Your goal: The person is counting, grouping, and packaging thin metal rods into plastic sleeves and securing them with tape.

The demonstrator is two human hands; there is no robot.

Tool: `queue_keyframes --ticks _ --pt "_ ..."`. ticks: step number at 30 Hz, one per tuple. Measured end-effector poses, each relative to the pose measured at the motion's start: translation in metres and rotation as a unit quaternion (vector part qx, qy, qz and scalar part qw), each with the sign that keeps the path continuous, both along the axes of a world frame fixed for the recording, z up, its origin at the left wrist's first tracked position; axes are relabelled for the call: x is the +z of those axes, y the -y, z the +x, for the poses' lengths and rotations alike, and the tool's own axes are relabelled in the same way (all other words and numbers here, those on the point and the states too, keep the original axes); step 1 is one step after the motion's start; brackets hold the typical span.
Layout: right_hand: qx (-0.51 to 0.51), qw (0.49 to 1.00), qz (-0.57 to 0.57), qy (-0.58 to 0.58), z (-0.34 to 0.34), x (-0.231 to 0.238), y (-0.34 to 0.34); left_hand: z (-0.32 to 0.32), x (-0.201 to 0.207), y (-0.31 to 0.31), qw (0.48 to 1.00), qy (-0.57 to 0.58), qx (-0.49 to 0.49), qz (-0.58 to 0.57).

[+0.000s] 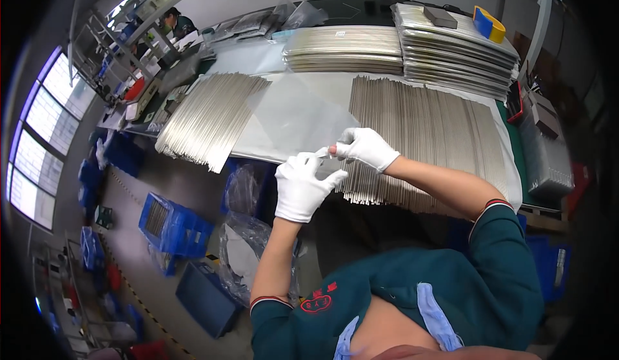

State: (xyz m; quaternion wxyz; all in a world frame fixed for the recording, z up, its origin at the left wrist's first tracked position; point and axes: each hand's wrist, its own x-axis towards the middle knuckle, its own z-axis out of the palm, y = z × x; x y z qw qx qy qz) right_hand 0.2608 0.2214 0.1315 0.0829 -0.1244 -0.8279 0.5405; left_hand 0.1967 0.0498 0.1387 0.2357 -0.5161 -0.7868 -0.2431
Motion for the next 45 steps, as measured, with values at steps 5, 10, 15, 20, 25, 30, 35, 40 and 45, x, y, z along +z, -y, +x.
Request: queue_keyframes --ticks 5,10,15,20,25,30,35,40,45 --pt "-0.005 0.968 0.245 -0.046 0.026 0.015 0.007 0.0 -0.006 0.007 0.993 0.017 0.075 0.09" --pt "0.039 0.96 0.277 0.0 0.034 0.014 0.016 0.042 -0.014 -0.005 0.994 -0.001 0.105 -0.036" --pt "0.127 0.887 0.433 0.102 0.044 0.02 0.02 -0.03 -0.012 0.034 0.967 -0.007 0.238 -0.087" --pt "0.112 0.937 0.324 0.068 0.005 0.026 0.011 -0.05 0.079 0.018 0.879 -0.352 0.321 0.024" --pt "0.073 0.987 0.135 0.044 -0.032 0.044 0.015 -0.024 0.1 -0.002 0.87 -0.399 0.169 0.233" --pt "0.139 0.951 0.241 0.136 -0.041 0.011 0.004 -0.079 0.019 0.0 0.884 -0.429 0.167 0.081" --pt "0.147 0.92 0.363 -0.001 0.03 0.003 -0.013 -0.107 -0.014 0.022 0.949 -0.256 0.173 -0.068" --pt "0.154 0.897 0.405 -0.09 0.096 -0.01 -0.066 -0.072 -0.005 0.023 0.976 0.143 0.155 0.057" --pt "0.169 0.848 0.482 -0.145 0.083 -0.02 -0.072 -0.01 -0.042 -0.016 0.62 0.777 -0.045 -0.095"
